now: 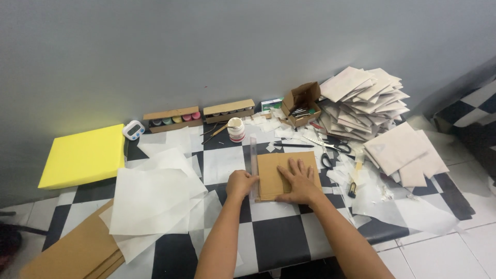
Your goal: The person uses scissors to cut white paper around a cardboard rectangle, then uses a ruler and a marker to draw lines on a larger piece of cardboard before cutting a piece off with scissors.
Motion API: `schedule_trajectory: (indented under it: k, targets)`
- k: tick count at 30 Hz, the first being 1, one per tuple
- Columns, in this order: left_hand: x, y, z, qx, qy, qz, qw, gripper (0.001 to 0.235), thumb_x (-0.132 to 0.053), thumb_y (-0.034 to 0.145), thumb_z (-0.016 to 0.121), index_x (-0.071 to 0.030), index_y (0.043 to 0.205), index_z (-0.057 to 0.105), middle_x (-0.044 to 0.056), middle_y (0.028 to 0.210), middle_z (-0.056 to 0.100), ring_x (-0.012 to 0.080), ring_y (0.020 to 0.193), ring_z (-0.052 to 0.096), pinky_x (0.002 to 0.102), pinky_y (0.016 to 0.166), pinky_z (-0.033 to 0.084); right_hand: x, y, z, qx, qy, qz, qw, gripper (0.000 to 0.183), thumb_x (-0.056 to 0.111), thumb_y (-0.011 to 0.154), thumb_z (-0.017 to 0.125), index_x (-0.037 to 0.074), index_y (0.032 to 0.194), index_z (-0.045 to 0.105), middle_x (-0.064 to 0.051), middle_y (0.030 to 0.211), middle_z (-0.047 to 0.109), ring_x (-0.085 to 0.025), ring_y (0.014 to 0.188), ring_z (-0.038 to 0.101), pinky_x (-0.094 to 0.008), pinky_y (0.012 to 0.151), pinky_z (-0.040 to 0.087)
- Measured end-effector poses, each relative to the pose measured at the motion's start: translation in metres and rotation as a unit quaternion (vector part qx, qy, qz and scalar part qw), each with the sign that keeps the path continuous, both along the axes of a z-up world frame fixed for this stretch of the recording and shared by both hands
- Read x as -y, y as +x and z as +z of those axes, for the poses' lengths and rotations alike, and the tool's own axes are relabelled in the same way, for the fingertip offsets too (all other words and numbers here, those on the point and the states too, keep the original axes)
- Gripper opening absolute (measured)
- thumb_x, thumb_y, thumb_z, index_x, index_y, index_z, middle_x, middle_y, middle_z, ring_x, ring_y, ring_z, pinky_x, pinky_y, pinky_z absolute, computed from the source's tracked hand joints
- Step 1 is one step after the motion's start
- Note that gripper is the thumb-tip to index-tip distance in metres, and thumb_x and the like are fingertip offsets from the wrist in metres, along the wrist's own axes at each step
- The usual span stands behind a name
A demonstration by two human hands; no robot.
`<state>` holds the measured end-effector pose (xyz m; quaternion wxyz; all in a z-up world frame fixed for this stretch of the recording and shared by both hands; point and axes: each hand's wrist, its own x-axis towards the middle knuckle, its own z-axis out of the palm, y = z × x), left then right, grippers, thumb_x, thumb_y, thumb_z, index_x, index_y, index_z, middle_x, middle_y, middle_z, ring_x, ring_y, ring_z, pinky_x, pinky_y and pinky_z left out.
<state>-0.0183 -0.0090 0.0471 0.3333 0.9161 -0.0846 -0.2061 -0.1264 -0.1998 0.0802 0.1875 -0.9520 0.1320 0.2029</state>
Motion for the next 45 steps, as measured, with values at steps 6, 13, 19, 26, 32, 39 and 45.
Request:
schedule_trajectory:
  k: [6,13,19,26,32,39,45]
  targets:
    - [0.000,0.013,-0.015,0.012,-0.068,0.034,0.997,0.025,-0.030,0.086,0.076,-0.005,0.089,0.078,0.009,0.071,0.074,0.0278,0.078,0.074,0.036,0.065,0.055,0.001,0.000,0.002,0.002,0.007,-0.001,1.000,0.109,0.075,0.069,0.076,0.041,0.160,0.025,-0.003,0.172,0.005,-0.035,0.157,-0.004,-0.059,0.125,-0.002]
    - [-0.021,-0.001,0.036,0.002,-0.028,0.031,0.999,0.031,-0.029,0.086,0.075,-0.001,0.098,0.078,0.013,0.076,0.076,0.0284,0.083,0.076,0.038,0.071,0.057,0.001,-0.002,0.007,0.003,0.013,0.005,1.000,0.103,0.074,0.073,0.070,0.040,0.160,0.026,-0.004,0.172,0.005,-0.036,0.157,-0.003,-0.060,0.125,-0.002]
    - [-0.020,-0.009,0.037,0.048,0.079,0.013,0.996,0.029,-0.028,0.086,0.074,-0.005,0.102,0.078,0.014,0.088,0.077,0.0314,0.094,0.075,0.040,0.076,0.059,0.004,-0.001,-0.001,0.009,0.007,0.013,1.000,0.105,0.076,0.073,0.070,0.038,0.160,0.026,-0.006,0.172,0.003,-0.038,0.157,-0.004,-0.061,0.124,-0.002]
    - [0.024,-0.027,0.057,0.138,0.104,-0.204,0.964,0.059,-0.024,0.090,0.072,-0.010,0.145,0.056,0.014,0.153,0.050,0.0365,0.146,0.040,0.050,0.120,0.030,0.005,0.000,-0.006,0.003,0.006,0.013,1.000,0.105,0.073,0.074,0.072,0.039,0.161,0.024,-0.006,0.172,0.003,-0.038,0.157,-0.005,-0.061,0.124,-0.003]
    - [0.046,-0.015,0.028,0.061,0.152,-0.366,0.916,0.088,-0.038,0.084,0.073,-0.016,0.159,0.034,0.011,0.171,0.019,0.0350,0.158,0.010,0.051,0.129,0.009,0.008,0.000,-0.006,0.004,0.013,0.011,1.000,0.107,0.073,0.073,0.073,0.040,0.161,0.023,-0.006,0.172,0.003,-0.037,0.157,-0.006,-0.061,0.123,-0.006]
    - [0.049,-0.009,0.018,0.075,0.204,-0.374,0.902,0.090,-0.038,0.083,0.076,-0.020,0.160,0.033,0.006,0.172,0.015,0.0292,0.159,0.007,0.044,0.128,0.013,0.020,0.003,-0.023,0.039,0.085,0.002,0.996,0.102,0.060,0.078,0.074,0.032,0.162,0.024,-0.006,0.172,0.002,-0.037,0.156,-0.007,-0.060,0.122,-0.011]
    - [0.047,-0.009,0.011,0.047,0.186,-0.362,0.912,0.089,-0.036,0.081,0.078,-0.022,0.159,0.036,0.004,0.172,0.015,0.0275,0.159,0.006,0.048,0.128,0.010,0.060,0.006,-0.072,0.221,0.212,-0.126,0.944,0.063,0.020,0.093,0.067,0.017,0.152,0.047,-0.012,0.160,0.041,-0.034,0.150,0.031,-0.051,0.126,0.020]
